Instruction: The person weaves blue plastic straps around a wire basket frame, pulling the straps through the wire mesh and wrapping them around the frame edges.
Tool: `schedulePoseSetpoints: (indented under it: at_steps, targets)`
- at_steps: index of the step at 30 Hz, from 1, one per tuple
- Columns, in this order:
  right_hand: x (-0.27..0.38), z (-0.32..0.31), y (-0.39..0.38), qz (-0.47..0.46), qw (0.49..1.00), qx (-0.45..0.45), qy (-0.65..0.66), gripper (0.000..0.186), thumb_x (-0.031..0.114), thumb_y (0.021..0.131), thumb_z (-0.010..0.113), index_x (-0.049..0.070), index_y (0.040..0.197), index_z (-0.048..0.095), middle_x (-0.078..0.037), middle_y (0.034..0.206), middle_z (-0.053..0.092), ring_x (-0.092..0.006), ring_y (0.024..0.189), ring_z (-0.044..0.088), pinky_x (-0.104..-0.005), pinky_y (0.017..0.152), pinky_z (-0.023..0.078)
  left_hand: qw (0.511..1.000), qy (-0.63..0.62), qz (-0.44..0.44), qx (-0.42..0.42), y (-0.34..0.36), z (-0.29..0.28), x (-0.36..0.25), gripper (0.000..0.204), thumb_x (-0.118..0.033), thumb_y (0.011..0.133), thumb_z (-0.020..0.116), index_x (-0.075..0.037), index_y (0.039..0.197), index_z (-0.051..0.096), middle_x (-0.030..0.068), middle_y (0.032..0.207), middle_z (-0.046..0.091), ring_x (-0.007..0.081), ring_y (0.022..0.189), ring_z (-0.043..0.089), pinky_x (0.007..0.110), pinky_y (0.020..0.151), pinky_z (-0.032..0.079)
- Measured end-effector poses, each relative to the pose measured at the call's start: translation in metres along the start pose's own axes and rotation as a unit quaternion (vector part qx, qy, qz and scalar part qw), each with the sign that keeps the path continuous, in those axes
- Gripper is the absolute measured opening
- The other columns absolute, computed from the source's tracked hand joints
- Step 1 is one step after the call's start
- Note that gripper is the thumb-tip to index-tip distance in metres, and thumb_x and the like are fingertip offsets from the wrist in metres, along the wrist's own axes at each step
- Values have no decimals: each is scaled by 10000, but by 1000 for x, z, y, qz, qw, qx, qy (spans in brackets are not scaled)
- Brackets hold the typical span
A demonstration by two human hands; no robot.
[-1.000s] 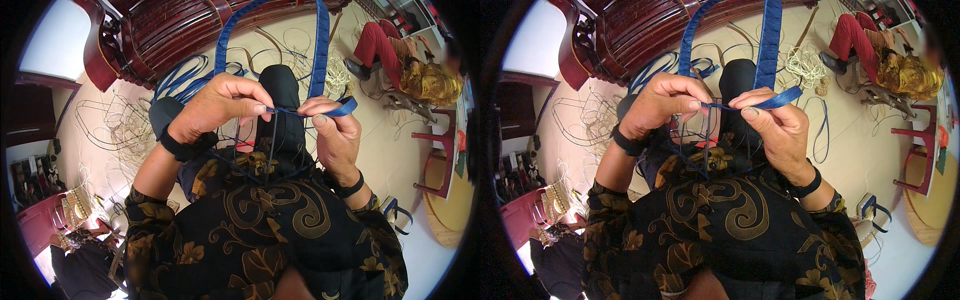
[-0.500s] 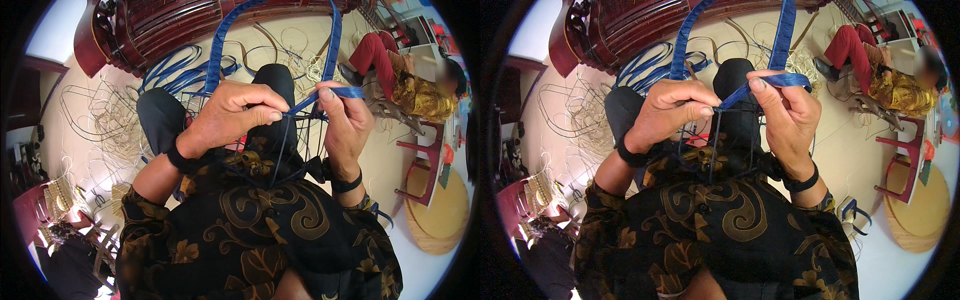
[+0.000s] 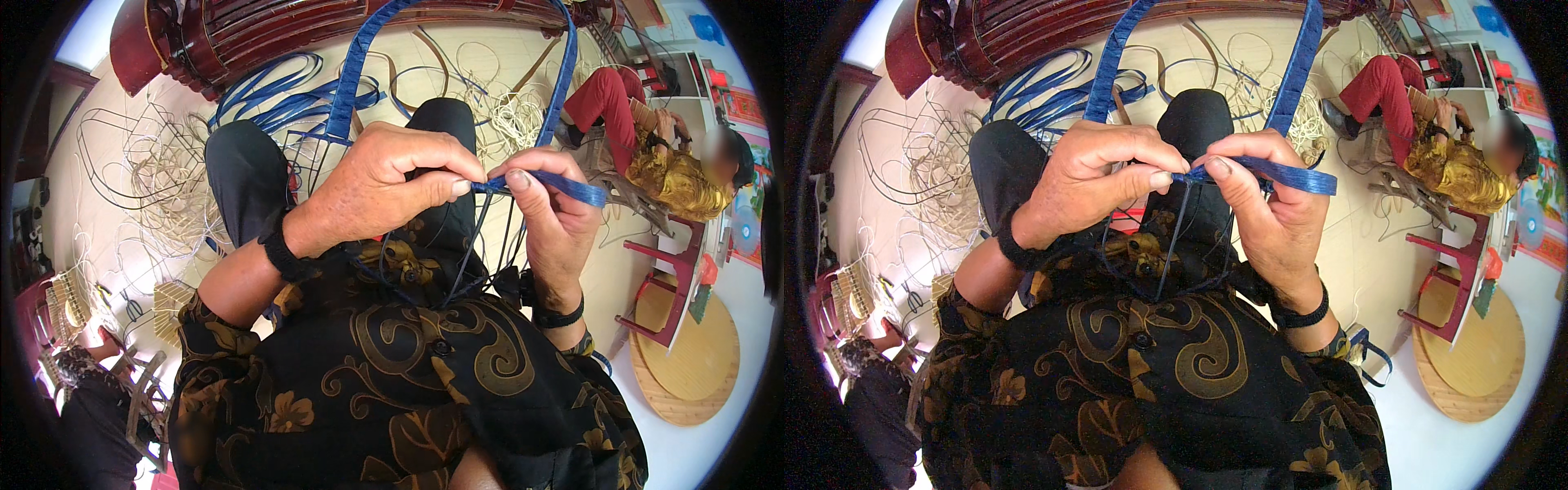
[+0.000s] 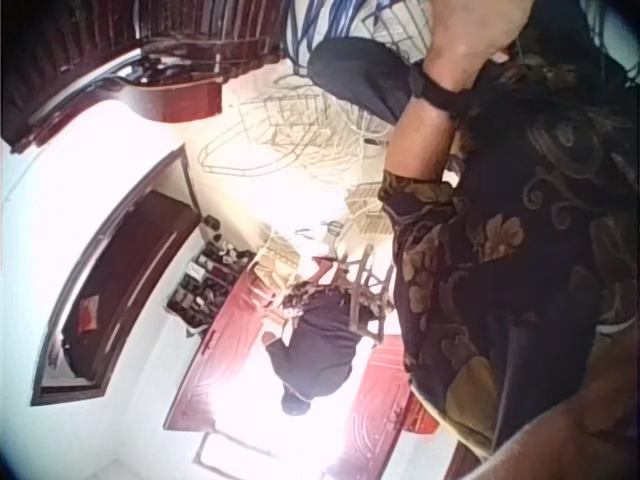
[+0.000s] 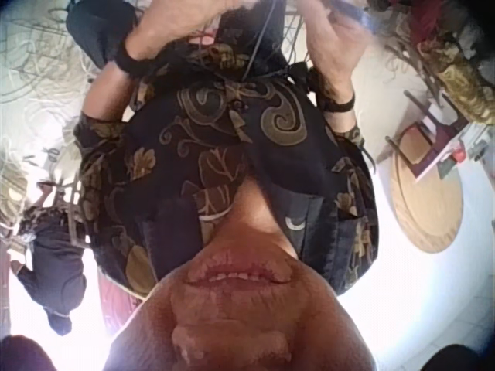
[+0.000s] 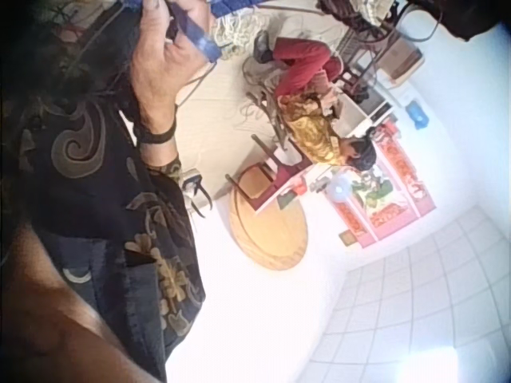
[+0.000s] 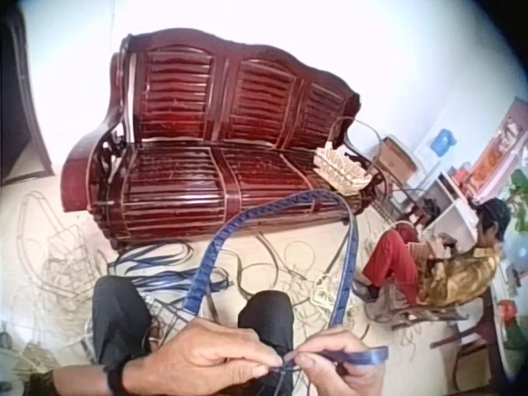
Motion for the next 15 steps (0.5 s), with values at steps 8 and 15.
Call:
schedulePoseSetpoints:
  at_steps: [8, 15]
  targets:
    - [2, -1, 6, -4, 994, 16, -108, 122, 70, 889, 734, 11, 989, 698, -30, 840, 652, -108, 770, 583, -245, 684, 454, 1000, 17, -11, -8, -2, 3, 0, 144, -115, 931, 680, -14, 1033, 677, 68, 847, 682, 150, 735, 664, 263, 658, 495]
    - [-1, -4, 1, 32, 993, -34, 105, 135, 1, 917, 689, -33, 1045, 663, -81, 960, 679, -95, 770, 640, -203, 678, 500, 1000, 19, 3, -25, -1, 9, 0, 144, -122, 926, 682, -25, 1032, 683, 65, 818, 674, 152, 670, 652, 276, 603, 477]
Point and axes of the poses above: each hand's wrist, its own y-axis towards the middle knuckle, its own z-axis out of the palm, x = y × z, the point moved 4 cm from there along y, towards the middle knuckle
